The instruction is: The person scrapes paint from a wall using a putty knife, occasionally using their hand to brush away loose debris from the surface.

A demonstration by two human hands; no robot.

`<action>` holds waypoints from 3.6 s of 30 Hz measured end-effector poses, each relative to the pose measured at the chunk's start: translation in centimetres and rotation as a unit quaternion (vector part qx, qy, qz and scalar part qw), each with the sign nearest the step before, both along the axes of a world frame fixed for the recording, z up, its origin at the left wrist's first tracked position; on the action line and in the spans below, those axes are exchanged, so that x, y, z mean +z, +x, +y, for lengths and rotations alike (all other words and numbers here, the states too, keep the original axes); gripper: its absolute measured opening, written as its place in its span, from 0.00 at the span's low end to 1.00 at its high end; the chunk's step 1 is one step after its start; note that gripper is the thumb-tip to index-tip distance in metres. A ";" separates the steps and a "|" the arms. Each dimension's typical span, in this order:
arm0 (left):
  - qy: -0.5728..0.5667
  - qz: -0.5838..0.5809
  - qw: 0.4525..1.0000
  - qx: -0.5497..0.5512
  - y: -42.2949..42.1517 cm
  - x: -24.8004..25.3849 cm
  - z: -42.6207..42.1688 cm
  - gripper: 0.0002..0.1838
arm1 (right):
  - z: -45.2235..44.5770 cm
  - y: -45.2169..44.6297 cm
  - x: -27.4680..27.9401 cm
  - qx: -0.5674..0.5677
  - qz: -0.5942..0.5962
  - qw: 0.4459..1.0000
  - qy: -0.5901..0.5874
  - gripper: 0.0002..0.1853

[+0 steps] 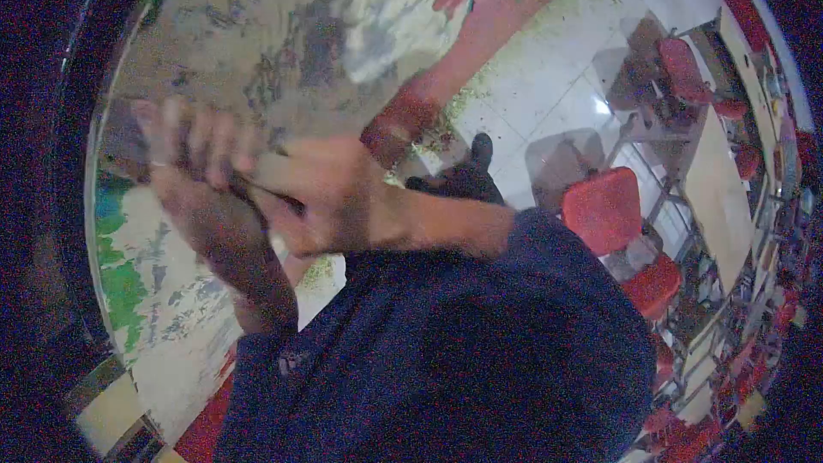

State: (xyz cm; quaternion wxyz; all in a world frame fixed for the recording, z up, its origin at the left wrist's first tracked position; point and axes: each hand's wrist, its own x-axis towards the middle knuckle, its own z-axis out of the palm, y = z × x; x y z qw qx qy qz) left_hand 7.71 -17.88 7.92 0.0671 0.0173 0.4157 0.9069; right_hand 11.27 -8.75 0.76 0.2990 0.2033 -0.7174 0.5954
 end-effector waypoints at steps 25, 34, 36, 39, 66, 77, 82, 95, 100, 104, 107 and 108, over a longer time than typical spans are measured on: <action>-0.013 0.059 0.998 -0.031 0.4 -0.4 -0.2 0.23 | 0.1 1.0 0.0 0.013 -0.032 0.999 0.017 0.05; -0.028 -0.010 1.000 0.012 1.3 -1.0 -0.6 0.27 | -0.4 1.0 -0.9 0.037 -0.024 0.999 -0.002 0.07; 0.041 -0.015 0.999 -0.013 0.8 -1.8 -1.2 0.27 | -0.8 0.7 -1.2 0.039 -0.011 0.999 0.000 0.08; 0.054 -0.028 0.998 0.006 0.6 0.0 -2.0 0.28 | -1.4 0.5 -0.9 0.036 0.006 0.999 -0.002 0.07; 0.041 0.043 0.998 0.015 1.7 -1.0 -2.6 0.26 | -2.3 0.3 0.0 0.080 0.010 0.997 -0.005 0.06; -0.005 -0.011 0.999 0.047 2.2 -0.8 -2.2 0.26 | -1.5 1.7 -0.3 0.057 -0.001 0.998 0.028 0.07; 0.014 0.030 0.998 0.048 1.3 -0.8 -2.5 0.27 | -1.7 0.3 -0.2 0.049 0.004 0.999 0.010 0.06; 0.007 -0.020 1.000 0.023 1.5 -1.4 -1.9 0.28 | -1.1 1.5 -1.4 0.057 -0.042 0.997 0.013 0.07; 0.024 0.015 0.998 0.057 1.4 -0.4 -1.9 0.28 | -1.6 -0.1 0.2 0.084 0.001 0.996 0.017 0.07; -0.030 -0.037 0.999 0.026 1.9 -1.8 -2.2 0.28 | -1.5 1.4 -1.3 0.066 -0.027 0.997 0.002 0.06; 0.015 -0.002 0.999 0.052 1.2 -1.1 -2.4 0.29 | -1.4 0.2 -0.3 0.067 0.011 0.998 0.017 0.06; 0.023 -0.012 0.998 0.049 1.5 -0.9 -2.2 0.29 | -1.4 0.2 -0.6 0.071 0.010 0.997 0.030 0.06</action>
